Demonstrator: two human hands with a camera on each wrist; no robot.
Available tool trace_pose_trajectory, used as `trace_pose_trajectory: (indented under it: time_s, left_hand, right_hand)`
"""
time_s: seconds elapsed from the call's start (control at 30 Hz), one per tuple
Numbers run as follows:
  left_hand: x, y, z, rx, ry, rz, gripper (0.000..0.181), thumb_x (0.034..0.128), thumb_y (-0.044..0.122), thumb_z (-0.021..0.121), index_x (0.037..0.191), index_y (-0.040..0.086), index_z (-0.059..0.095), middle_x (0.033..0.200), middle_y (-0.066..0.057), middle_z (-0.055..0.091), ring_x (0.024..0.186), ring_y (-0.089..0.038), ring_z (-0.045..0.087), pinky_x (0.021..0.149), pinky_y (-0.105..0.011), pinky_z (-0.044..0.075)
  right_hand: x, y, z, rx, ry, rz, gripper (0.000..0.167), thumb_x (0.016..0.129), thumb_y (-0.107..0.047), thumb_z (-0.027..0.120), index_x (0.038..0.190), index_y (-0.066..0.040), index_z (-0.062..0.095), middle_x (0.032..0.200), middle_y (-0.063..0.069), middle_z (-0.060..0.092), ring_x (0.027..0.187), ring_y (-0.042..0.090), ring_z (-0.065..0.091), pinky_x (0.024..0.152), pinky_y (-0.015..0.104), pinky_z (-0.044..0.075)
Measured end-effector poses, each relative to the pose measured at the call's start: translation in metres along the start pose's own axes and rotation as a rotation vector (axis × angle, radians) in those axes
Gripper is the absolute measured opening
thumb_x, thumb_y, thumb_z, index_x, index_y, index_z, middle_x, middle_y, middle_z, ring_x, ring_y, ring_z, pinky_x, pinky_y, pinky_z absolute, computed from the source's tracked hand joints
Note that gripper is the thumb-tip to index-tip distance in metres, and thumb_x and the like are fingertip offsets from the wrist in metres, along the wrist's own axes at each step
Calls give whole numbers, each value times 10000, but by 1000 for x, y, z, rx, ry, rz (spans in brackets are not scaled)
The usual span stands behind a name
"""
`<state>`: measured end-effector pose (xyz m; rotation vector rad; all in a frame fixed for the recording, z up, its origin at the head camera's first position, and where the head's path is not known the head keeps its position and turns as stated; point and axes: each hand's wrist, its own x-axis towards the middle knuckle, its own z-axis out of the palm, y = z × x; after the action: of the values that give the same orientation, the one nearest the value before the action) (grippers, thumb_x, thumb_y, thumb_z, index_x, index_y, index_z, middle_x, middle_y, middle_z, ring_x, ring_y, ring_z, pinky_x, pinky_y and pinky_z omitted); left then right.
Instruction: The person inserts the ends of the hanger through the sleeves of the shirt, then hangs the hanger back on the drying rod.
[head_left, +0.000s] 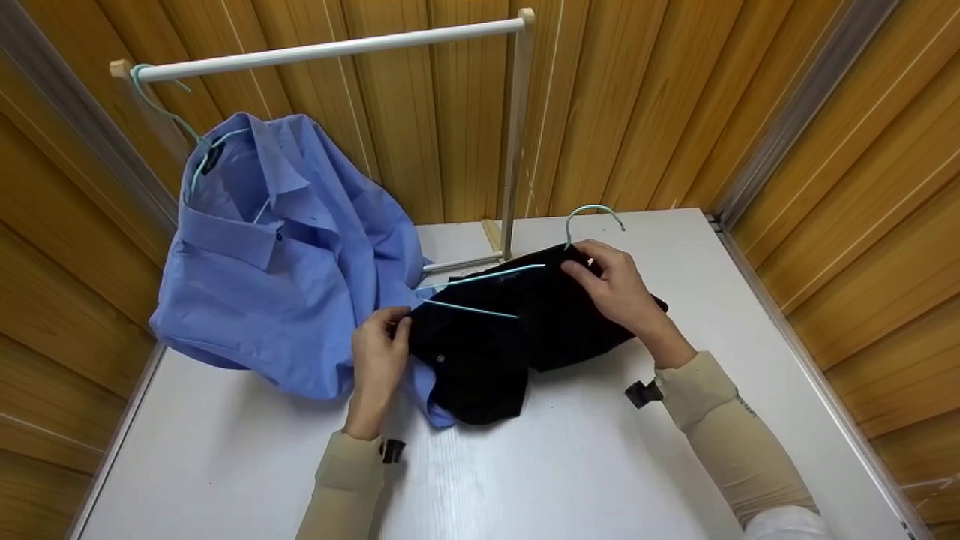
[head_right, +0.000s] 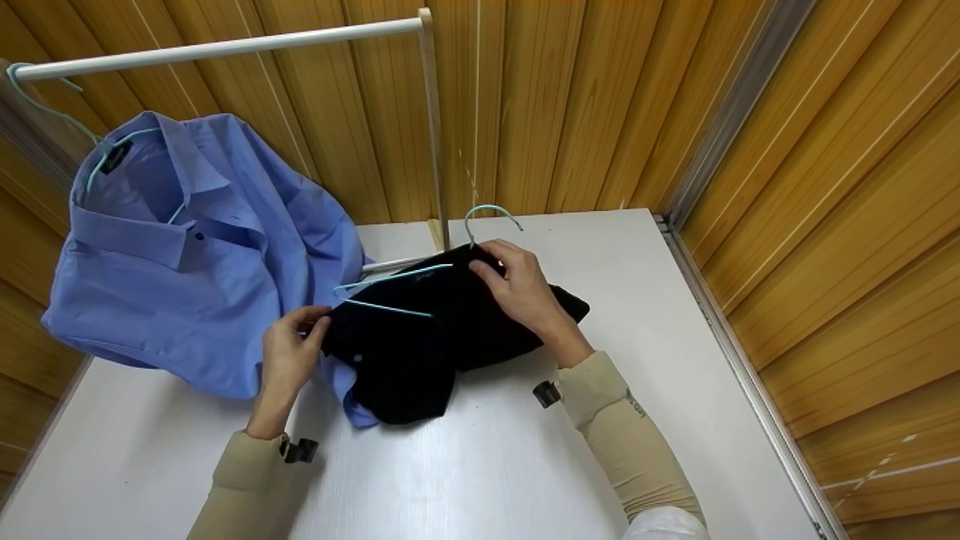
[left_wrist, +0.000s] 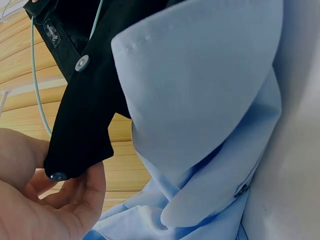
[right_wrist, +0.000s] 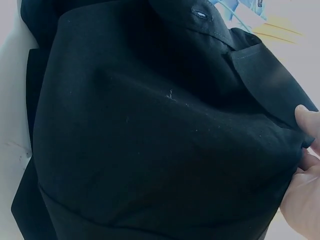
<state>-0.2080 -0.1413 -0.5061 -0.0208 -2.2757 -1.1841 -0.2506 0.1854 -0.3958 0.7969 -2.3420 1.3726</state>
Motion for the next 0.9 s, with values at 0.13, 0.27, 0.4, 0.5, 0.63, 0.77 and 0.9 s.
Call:
trace_pose_trajectory:
  time_s: [0.13,0.27,0.4,0.5,0.63,0.77,0.9]
  left_hand:
    - [-1,0,-2,31,-65,-3,56,899,-18,743,948,-35,764,853,-130,734,754,-295,691,725,-468,546]
    - [-1,-1,-5,48,-136,-33,42,888,-3,756,919,-30,762,806,-107,723,737,-275,679,719,-455,537]
    - [0,1,-8,51,-182,-72,43,880,-1,757,919,-14,768,785,-86,713,724,-254,671,710,-440,535]
    - [0,2,-10,44,-190,-91,40,886,12,753,918,-4,770,779,-75,709,720,-243,664,699,-425,533]
    - [2,3,-12,30,-169,-100,39,897,34,754,910,-1,767,771,-76,707,713,-244,656,680,-409,524]
    - [4,2,-14,24,-139,-99,44,900,37,753,907,-5,765,771,-79,707,710,-240,654,673,-391,517]
    - [5,3,-15,11,-103,-110,43,895,38,746,896,0,765,760,-69,705,689,-217,641,652,-358,506]
  right_hand:
    - [0,0,0,-5,9,-13,88,954,74,667,1033,97,696,966,189,681,848,178,562,793,205,431]
    - [1,0,0,-13,26,-5,78,953,75,667,1025,96,692,948,188,675,822,172,550,767,210,426]
    - [0,-1,-1,-7,37,8,78,960,63,666,1028,94,688,918,177,662,767,166,534,713,208,423]
    - [0,-1,-1,3,42,12,83,963,58,665,1033,96,689,918,172,663,762,169,538,707,204,428]
    - [-1,-1,-2,3,48,13,86,961,58,668,1034,94,694,932,171,670,767,179,539,715,202,427]
    - [0,0,-3,0,39,21,83,960,54,670,1031,87,699,925,164,676,745,170,534,703,204,425]
    - [-1,2,-5,12,19,38,77,963,50,668,1025,86,696,915,159,678,753,149,540,714,206,435]
